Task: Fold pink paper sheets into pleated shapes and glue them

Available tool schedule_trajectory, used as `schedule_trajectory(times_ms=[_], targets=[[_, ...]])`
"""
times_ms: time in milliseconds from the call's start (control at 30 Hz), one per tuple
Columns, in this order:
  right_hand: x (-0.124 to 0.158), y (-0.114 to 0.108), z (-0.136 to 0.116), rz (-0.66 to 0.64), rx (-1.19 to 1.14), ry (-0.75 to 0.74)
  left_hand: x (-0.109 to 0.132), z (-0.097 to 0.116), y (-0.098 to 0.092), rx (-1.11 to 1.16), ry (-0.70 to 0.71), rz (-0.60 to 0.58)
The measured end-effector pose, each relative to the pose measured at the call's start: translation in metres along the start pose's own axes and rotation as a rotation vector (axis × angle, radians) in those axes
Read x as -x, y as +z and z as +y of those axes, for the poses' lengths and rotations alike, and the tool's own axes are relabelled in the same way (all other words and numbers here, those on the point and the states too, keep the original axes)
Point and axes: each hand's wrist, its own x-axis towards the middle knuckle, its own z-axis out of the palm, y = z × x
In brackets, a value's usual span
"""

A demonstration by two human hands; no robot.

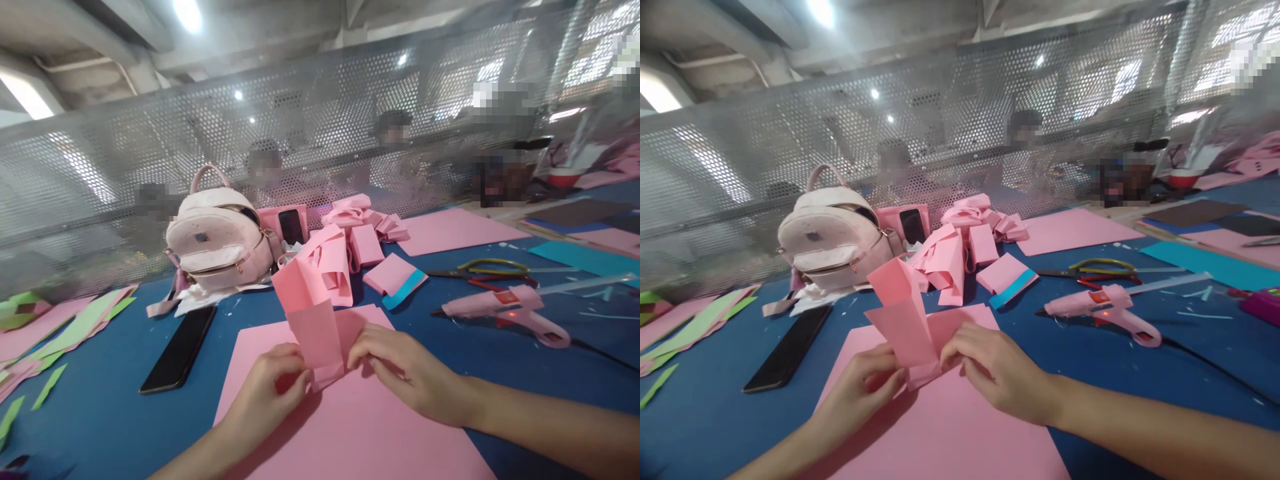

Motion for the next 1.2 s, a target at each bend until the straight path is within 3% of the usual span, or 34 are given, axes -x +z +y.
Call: schedule_trajectory(times_ms=[500, 767, 1200], targets=[[-0.005, 0.002, 0.008, -0.051, 0.001, 0.013, 0.001, -0.019, -0.004, -0.061, 0.041, 0.007], [-0.005, 0.004, 0.013, -0.073, -0.012, 0.021, 0.001, -0.017, -0.005, -0.002, 0.074, -0.032], [-0.004, 0.005, 0.018, -0.08, -0.005, 0.023, -0.003, -0.015, -0.001, -0.036, 0.179, 0.007]])
